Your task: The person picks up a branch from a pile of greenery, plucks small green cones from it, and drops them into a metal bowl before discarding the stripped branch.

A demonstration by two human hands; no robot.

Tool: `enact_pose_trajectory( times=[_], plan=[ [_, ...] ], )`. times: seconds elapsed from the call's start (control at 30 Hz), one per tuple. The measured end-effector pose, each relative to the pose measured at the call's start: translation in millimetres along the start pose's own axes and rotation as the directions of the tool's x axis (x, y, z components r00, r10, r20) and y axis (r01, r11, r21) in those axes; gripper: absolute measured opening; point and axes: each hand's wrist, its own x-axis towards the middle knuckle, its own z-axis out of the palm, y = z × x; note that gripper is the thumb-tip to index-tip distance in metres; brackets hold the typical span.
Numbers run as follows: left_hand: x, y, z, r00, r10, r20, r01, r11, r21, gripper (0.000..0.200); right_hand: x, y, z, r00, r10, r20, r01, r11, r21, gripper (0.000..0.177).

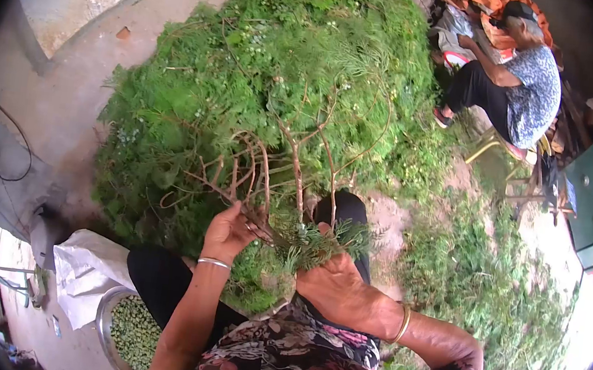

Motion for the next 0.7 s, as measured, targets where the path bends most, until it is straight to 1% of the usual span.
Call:
enact_pose_trajectory(
  times=[0.03,0.07,0.1,0.17,0.2,0.23,0.3,0.33,0.37,0.43,0.47,0.5,0.57,0.6,0.63,0.67,0.7],
  plan=[
    [-3,-6,1,0.997,0.063,0.048,-0.064,0.998,0.019,0.031,-7,-3,4,0.998,0.0,-0.063,-0.003,0.999,-0.047,0.018],
    [2,-8,-10,0.993,0.064,0.099,-0.062,0.998,-0.026,0.029,-13,-7,9,0.992,-0.004,-0.127,-0.008,0.996,-0.093,0.03],
    [0,-10,-10,0.994,0.055,0.097,-0.053,0.998,-0.029,0.029,-19,-8,17,0.993,0.001,-0.119,-0.011,0.996,-0.089,0.03],
    [-8,-7,-3,0.973,0.102,0.209,-0.116,0.992,0.055,0.025,-34,-8,32,0.99,0.064,-0.123,-0.078,0.991,-0.112,0.047],
    [-13,-8,1,0.962,0.133,0.237,-0.149,0.987,0.054,0.024,-44,-11,37,0.99,0.12,-0.067,-0.126,0.989,-0.083,0.055],
    [-17,-7,6,0.964,0.128,0.232,-0.144,0.988,0.051,0.024,-50,-11,43,0.991,0.12,-0.06,-0.125,0.989,-0.08,0.055],
    [-19,-4,15,0.929,0.127,0.348,-0.158,0.986,0.061,0.025,-60,-12,55,0.978,0.14,-0.153,-0.147,0.989,-0.031,0.055],
    [-20,-3,17,0.917,0.116,0.382,-0.146,0.988,0.049,0.026,-65,-13,59,0.97,0.191,-0.15,-0.191,0.981,0.015,0.047],
    [-22,-5,22,0.921,0.102,0.375,-0.13,0.99,0.049,0.026,-71,-16,60,0.97,0.2,-0.137,-0.199,0.98,0.023,0.047],
    [-34,-7,40,0.873,0.107,0.476,-0.098,0.994,-0.044,0.031,-78,-18,56,0.966,0.193,-0.174,-0.191,0.981,0.029,0.036],
    [-38,-9,45,0.864,0.102,0.493,-0.105,0.994,-0.023,0.036,-83,-17,50,0.967,0.196,-0.16,-0.19,0.98,0.056,0.029],
    [-44,-11,52,0.867,0.092,0.49,-0.092,0.995,-0.025,0.036,-89,-19,51,0.968,0.204,-0.149,-0.197,0.978,0.061,0.029],
    [-54,-14,65,0.838,0.092,0.538,-0.167,0.982,0.092,0.037,-100,-22,52,0.94,0.268,-0.212,-0.238,0.959,0.154,0.029],
    [-57,-16,70,0.858,0.085,0.506,-0.202,0.963,0.179,0.039,-106,-22,57,0.93,0.289,-0.229,-0.239,0.945,0.223,0.029],
    [-60,-18,73,0.858,0.067,0.508,-0.184,0.966,0.183,0.039,-111,-25,64,0.926,0.306,-0.221,-0.257,0.94,0.226,0.029],
    [-62,-20,76,0.938,0.046,0.342,-0.232,0.819,0.525,0.04,-113,-29,70,0.924,0.31,-0.222,-0.274,0.945,0.18,0.032],
    [-62,-22,78,0.98,0.093,0.175,-0.196,0.562,0.803,0.041,-115,-33,74,0.922,0.314,-0.226,-0.29,0.948,0.133,0.035]
  ],
)
